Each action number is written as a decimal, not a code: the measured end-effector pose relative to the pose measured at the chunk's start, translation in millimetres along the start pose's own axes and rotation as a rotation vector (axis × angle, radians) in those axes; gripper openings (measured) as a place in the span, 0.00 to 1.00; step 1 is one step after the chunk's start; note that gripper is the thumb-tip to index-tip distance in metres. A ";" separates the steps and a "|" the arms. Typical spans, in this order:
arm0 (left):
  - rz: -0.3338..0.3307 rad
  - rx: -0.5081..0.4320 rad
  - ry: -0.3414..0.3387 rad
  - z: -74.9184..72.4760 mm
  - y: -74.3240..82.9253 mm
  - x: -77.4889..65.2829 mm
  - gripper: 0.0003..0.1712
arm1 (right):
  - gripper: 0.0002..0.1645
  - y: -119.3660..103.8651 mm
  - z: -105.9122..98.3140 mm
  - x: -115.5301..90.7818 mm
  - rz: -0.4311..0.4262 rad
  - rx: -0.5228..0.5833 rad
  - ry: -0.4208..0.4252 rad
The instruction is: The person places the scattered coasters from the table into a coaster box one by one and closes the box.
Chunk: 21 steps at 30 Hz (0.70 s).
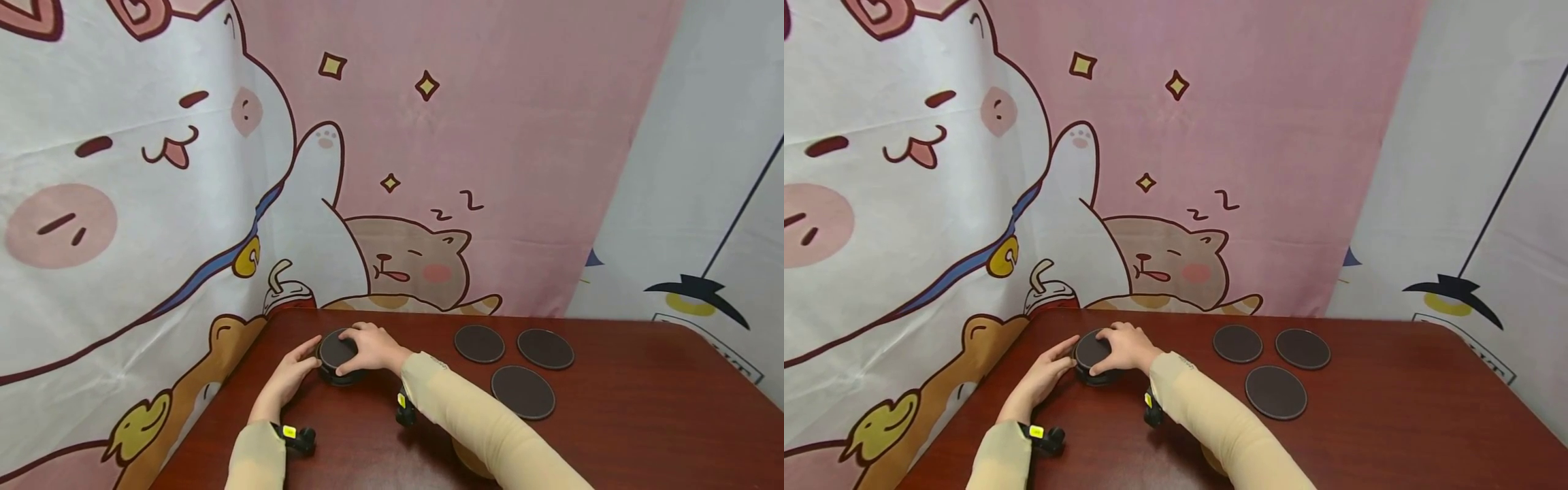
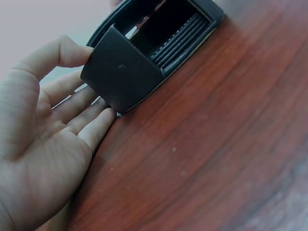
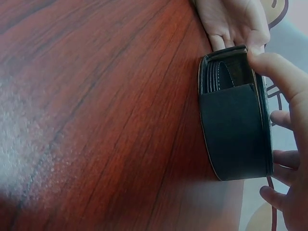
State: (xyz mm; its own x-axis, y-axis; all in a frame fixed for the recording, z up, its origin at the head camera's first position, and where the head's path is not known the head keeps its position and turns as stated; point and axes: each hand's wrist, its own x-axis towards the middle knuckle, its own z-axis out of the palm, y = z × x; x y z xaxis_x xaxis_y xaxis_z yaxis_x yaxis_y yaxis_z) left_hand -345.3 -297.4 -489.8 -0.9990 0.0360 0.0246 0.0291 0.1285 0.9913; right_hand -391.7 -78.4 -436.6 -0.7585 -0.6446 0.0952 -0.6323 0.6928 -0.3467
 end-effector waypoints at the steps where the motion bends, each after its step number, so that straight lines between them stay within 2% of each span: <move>1: 0.001 0.003 0.000 -0.4 -0.3 0.2 0.38 | 0.47 0.1 0.1 -0.3 0.000 -0.004 0.001; 8: 0.009 -0.018 0.001 -1.3 -0.8 0.6 0.37 | 0.47 -1.1 1.1 -0.9 0.003 -0.067 0.003; 13: 0.008 -0.020 0.002 -1.2 -1.2 0.4 0.37 | 0.47 -3.2 2.6 -0.8 -0.006 -0.070 0.015; 17: 0.000 -0.010 -0.013 0.2 -0.6 0.1 0.37 | 0.48 -0.1 2.2 -5.4 -0.014 -0.047 0.000; 21: 0.009 -0.005 -0.008 -0.1 0.7 0.1 0.37 | 0.47 12.2 -4.2 -14.9 -0.019 0.007 0.005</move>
State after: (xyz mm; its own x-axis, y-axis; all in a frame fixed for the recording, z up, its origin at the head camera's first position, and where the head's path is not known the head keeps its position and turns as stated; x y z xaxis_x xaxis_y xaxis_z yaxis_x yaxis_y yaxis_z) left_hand -345.4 -297.4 -489.1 -0.9985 0.0450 0.0326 0.0379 0.1231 0.9917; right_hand -388.7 -59.0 -438.3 -0.7470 -0.6563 0.1063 -0.6458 0.6781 -0.3508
